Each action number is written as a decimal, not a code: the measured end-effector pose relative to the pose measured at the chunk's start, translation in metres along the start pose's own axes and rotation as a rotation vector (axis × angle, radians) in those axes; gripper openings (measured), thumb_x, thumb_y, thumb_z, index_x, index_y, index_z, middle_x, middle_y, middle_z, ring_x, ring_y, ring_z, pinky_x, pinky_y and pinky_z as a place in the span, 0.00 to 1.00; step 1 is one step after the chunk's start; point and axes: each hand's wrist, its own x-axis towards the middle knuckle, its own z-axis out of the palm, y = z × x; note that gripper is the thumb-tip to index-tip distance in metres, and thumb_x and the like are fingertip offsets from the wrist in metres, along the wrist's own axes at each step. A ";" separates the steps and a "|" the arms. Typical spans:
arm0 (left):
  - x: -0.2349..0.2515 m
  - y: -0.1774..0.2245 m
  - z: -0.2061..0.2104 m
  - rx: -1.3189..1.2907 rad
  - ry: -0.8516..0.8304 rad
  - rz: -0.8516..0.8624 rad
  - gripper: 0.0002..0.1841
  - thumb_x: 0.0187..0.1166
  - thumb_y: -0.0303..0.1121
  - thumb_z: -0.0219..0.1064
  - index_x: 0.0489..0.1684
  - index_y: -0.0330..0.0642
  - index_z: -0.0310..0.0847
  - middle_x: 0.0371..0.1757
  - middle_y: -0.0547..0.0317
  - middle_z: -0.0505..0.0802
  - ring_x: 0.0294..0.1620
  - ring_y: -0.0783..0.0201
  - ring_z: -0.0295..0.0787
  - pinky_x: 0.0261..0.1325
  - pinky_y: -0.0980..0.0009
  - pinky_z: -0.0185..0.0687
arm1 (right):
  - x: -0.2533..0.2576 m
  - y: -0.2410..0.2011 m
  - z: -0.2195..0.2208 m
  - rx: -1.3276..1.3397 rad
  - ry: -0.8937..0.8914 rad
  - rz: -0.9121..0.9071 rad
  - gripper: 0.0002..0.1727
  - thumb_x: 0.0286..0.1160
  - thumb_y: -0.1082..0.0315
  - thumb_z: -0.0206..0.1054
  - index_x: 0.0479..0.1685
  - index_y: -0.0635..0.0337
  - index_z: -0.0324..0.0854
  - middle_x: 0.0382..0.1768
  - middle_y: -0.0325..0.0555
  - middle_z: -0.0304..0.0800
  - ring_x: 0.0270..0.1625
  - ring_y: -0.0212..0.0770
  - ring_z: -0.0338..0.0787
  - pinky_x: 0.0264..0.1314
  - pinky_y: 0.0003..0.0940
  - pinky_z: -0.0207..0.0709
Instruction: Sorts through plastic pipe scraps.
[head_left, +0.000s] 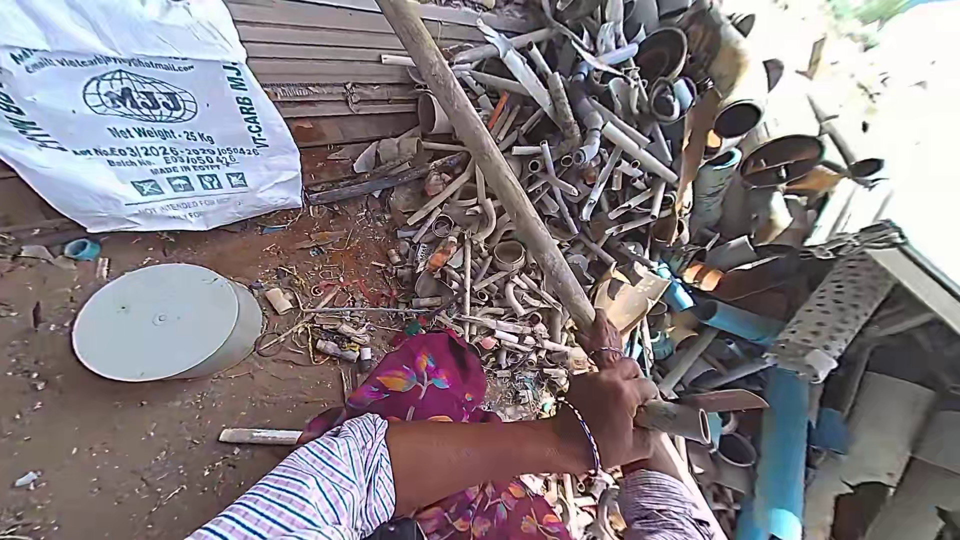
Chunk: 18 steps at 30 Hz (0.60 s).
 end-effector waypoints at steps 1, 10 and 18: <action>-0.003 0.001 0.005 -0.036 0.111 0.046 0.09 0.61 0.24 0.73 0.32 0.24 0.88 0.44 0.33 0.91 0.40 0.44 0.90 0.40 0.49 0.83 | 0.007 0.020 -0.006 0.020 0.109 -0.033 0.34 0.80 0.69 0.68 0.83 0.74 0.62 0.74 0.76 0.76 0.77 0.69 0.78 0.79 0.59 0.68; 0.007 -0.003 0.050 0.018 0.206 -0.035 0.19 0.75 0.39 0.77 0.37 0.26 0.84 0.34 0.48 0.86 0.36 0.63 0.82 0.49 0.62 0.78 | -0.196 0.236 -0.137 0.091 1.065 0.303 0.45 0.66 0.61 0.77 0.83 0.72 0.62 0.68 0.70 0.84 0.72 0.64 0.85 0.77 0.56 0.74; -0.014 -0.017 0.093 0.172 0.075 -0.115 0.28 0.77 0.47 0.75 0.48 0.22 0.81 0.44 0.34 0.88 0.47 0.48 0.85 0.60 0.48 0.75 | -0.510 0.366 -0.088 -0.013 1.468 0.890 0.54 0.66 0.50 0.73 0.87 0.77 0.54 0.80 0.72 0.71 0.81 0.59 0.76 0.85 0.46 0.65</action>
